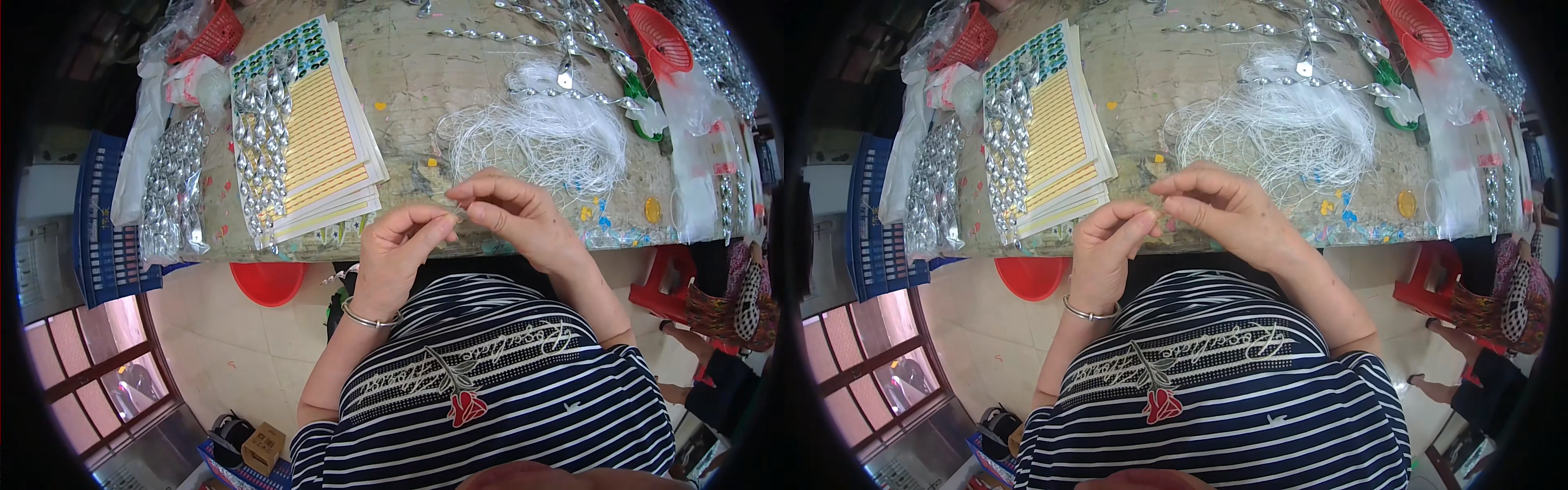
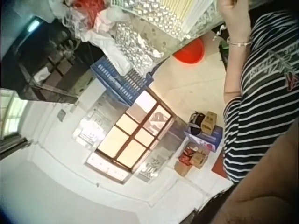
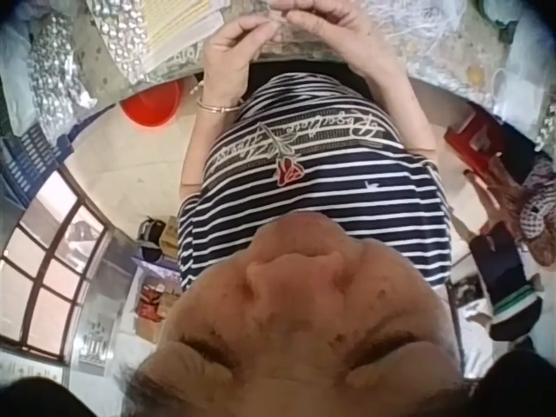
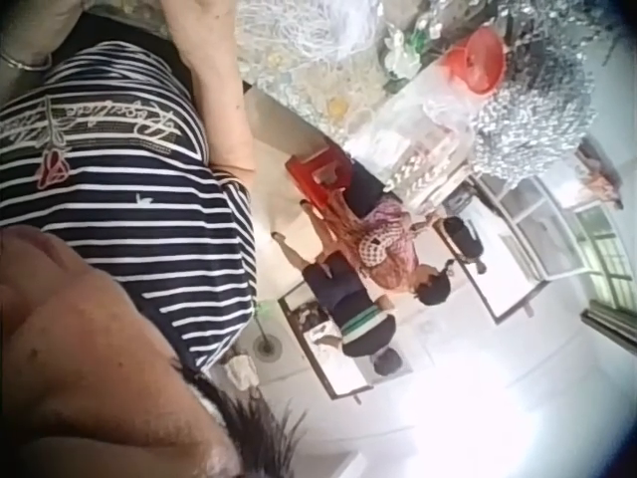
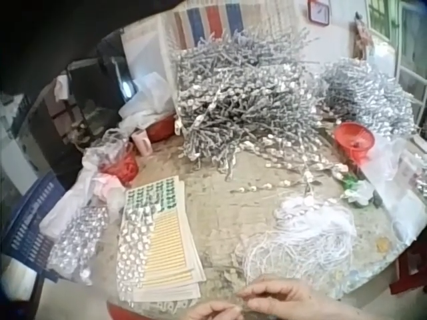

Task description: Assembling small decorative items by threading white components onto tinsel strings and applying stickers before bagging them.

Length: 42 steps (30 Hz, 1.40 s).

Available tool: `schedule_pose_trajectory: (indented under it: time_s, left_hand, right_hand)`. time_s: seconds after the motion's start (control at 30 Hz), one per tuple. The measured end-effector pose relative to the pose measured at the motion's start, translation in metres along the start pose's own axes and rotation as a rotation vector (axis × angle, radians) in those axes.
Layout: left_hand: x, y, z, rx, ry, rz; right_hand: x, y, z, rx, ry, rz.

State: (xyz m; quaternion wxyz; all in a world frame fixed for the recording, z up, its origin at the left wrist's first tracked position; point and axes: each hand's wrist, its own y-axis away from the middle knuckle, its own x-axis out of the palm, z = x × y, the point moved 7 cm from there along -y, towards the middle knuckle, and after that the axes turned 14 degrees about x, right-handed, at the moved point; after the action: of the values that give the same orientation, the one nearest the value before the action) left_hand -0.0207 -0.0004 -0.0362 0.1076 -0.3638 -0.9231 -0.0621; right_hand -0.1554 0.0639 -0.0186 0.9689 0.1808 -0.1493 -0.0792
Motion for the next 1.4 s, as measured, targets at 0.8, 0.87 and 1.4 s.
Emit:
schedule_pose_trajectory:
  time_s: [0.8, 0.87, 1.4]
  left_hand:
    - [0.002, 0.004, 0.004, 0.007, 0.007, -0.008]
    - [0.001, 0.005, 0.003, -0.008, -0.023, -0.040]
    - [-0.003, 0.006, 0.005, -0.015, 0.011, 0.049]
  right_hand:
    - [-0.009, 0.002, -0.002, 0.013, 0.022, -0.043]
    - [-0.008, 0.001, -0.004, 0.001, 0.029, -0.013]
    - [0.018, 0.018, 0.048, -0.655, 1.106, -0.259]
